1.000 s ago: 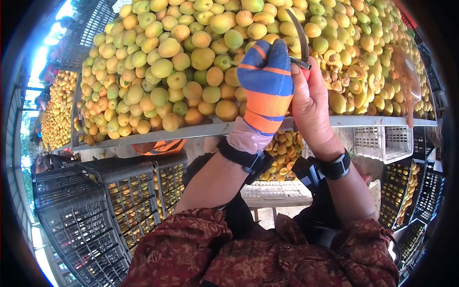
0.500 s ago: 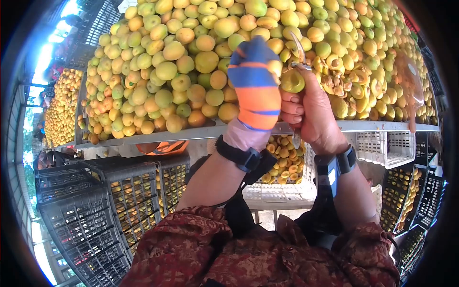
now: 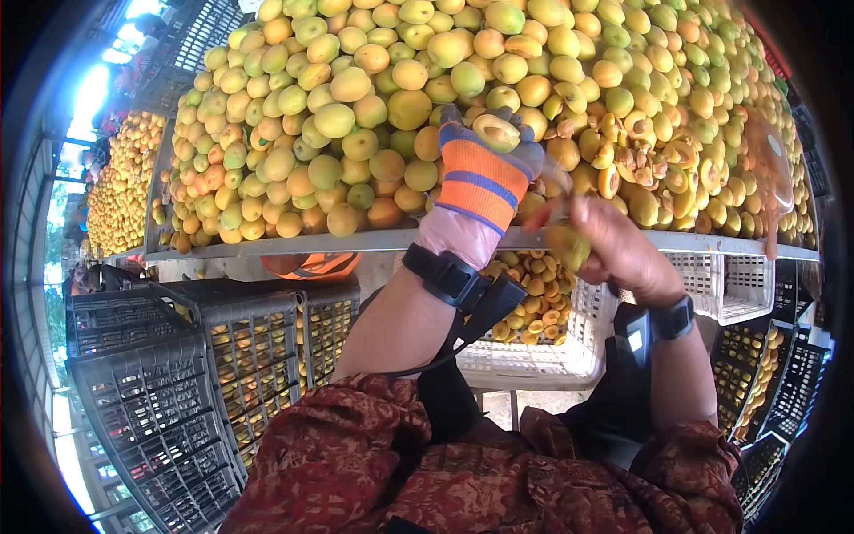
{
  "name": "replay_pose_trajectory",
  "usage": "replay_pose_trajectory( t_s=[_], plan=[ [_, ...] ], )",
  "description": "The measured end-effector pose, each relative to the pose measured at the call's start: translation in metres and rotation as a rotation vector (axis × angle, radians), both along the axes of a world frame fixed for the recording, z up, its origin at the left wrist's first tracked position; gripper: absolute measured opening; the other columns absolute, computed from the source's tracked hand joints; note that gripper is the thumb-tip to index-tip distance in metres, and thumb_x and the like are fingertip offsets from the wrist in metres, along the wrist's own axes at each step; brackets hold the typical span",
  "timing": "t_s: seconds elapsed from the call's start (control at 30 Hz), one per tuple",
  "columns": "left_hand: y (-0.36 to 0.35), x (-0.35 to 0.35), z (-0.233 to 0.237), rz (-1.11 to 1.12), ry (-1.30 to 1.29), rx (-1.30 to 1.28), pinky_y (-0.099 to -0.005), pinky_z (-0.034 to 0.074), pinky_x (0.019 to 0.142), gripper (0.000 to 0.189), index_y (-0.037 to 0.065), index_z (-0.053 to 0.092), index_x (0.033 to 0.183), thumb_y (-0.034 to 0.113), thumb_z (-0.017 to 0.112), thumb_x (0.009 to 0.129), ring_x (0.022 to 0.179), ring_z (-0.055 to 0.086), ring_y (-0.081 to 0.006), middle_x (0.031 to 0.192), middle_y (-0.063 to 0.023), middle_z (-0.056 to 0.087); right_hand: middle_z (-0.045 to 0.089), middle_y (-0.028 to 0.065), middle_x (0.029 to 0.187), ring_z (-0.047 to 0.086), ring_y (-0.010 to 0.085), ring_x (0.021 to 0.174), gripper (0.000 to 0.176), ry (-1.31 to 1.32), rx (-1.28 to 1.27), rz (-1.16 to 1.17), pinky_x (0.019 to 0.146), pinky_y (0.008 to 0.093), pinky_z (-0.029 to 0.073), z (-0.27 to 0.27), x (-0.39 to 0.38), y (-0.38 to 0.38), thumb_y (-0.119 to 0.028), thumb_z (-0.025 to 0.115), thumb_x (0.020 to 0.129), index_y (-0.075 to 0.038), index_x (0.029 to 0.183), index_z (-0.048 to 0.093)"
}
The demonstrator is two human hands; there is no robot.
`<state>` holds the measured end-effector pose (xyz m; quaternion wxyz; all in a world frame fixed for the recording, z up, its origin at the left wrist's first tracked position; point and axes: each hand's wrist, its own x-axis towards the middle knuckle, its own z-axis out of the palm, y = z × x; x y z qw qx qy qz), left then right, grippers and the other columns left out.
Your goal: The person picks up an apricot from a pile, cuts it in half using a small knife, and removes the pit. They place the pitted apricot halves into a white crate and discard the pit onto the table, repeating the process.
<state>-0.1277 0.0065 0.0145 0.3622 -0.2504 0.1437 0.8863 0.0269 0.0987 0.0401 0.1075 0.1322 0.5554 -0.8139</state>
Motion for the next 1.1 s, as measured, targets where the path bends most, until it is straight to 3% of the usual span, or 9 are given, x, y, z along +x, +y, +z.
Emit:
replay_pose_trajectory(
  t_s=[0.07,0.2,0.23,0.33,0.43,0.67,0.87,0.97,1.1],
  plan=[
    [-0.004,-0.001,-0.004,-0.084,-0.014,0.015,-0.0375,0.044,0.067,0.054,0.007,0.053,0.09,0.06,0.041,0.083,0.073,0.053,-0.0239,0.082,-0.0071,0.056,0.034,-0.0079,0.046,0.03,0.0015,0.038,0.052,0.052,0.255,0.001,0.036,0.0184,0.02,-0.003,0.001,0.004,-0.048,0.054,0.087,0.001,0.102,0.057],
    [0.005,0.021,-0.004,-0.248,0.076,-0.07,-0.0377,0.044,0.066,0.063,0.009,0.053,0.091,0.069,0.04,0.079,0.074,0.053,-0.0243,0.085,-0.0066,0.057,0.037,-0.0054,0.046,0.031,0.003,0.035,0.029,0.331,0.085,-0.569,0.033,0.0202,0.02,-0.008,-0.016,0.013,-0.029,0.052,0.092,-0.006,0.075,0.055],
    [0.008,0.032,0.001,-0.291,0.192,-0.144,-0.0382,0.044,0.065,0.067,0.009,0.053,0.092,0.072,0.039,0.078,0.074,0.053,-0.0243,0.086,-0.0068,0.058,0.047,-0.0067,0.054,0.039,0.0014,0.043,0.027,0.297,0.103,-0.617,0.039,0.0183,0.028,0.002,-0.017,0.015,-0.021,0.064,0.086,-0.014,0.063,0.051],
    [0.019,0.046,0.001,-0.34,0.32,-0.279,-0.0432,0.046,0.071,0.075,0.008,0.053,0.095,0.078,0.037,0.074,0.081,0.056,-0.0247,0.088,-0.007,0.059,0.06,0.0006,0.071,0.054,0.0064,0.064,0.021,0.279,0.682,-0.495,0.059,0.0224,0.046,0.009,-0.03,0.008,-0.02,0.069,0.081,0.0,0.087,0.061],
    [0.018,0.048,0.001,-0.345,0.392,-0.326,-0.0457,0.048,0.077,0.077,0.009,0.054,0.097,0.08,0.036,0.073,0.085,0.058,-0.0246,0.089,-0.0064,0.059,0.06,0.0007,0.07,0.053,0.007,0.064,0.023,0.312,0.808,-0.35,0.059,0.0239,0.047,-0.004,-0.03,0.015,-0.019,0.069,0.081,0.0,0.089,0.06],
    [0.027,0.063,-0.012,-0.359,0.712,-0.333,-0.0249,0.045,0.054,0.041,0.006,0.056,0.102,0.045,0.05,0.09,0.068,0.055,-0.0159,0.083,-0.0051,0.059,0.056,-0.0036,0.066,0.048,0.003,0.059,0.017,0.224,0.649,-0.655,0.053,0.0197,0.042,-0.01,-0.032,0.025,-0.02,0.067,0.083,-0.005,0.081,0.06],
    [0.024,0.068,-0.003,-0.534,0.441,-0.237,-0.0267,0.043,0.049,0.044,0.008,0.057,0.104,0.048,0.047,0.09,0.055,0.053,-0.0175,0.077,-0.0067,0.06,0.038,-0.0015,0.05,0.035,0.0067,0.04,0.041,0.465,0.1,-1.149,0.037,0.0204,0.025,0.024,-0.035,0.031,-0.039,0.052,0.09,-0.01,0.064,0.04],
    [0.027,0.074,-0.01,-0.589,0.481,-0.253,-0.0256,0.039,0.046,0.046,0.009,0.057,0.1,0.052,0.044,0.089,0.054,0.052,-0.0166,0.075,-0.0077,0.06,0.036,-0.0017,0.049,0.03,0.0062,0.04,0.044,0.548,-0.134,-1.042,0.037,0.0205,0.021,0.019,-0.028,0.033,-0.042,0.053,0.09,-0.01,0.063,0.038],
    [0.03,0.08,-0.012,-0.615,0.481,-0.163,-0.026,0.037,0.044,0.045,0.01,0.056,0.094,0.053,0.043,0.089,0.054,0.052,-0.0158,0.072,-0.0067,0.059,0.027,-0.0034,0.052,0.024,0.0081,0.045,0.041,0.53,0.012,-1.075,0.041,0.0229,0.02,0.023,-0.029,0.031,-0.04,0.046,0.093,-0.014,0.063,0.033]
  ],
)
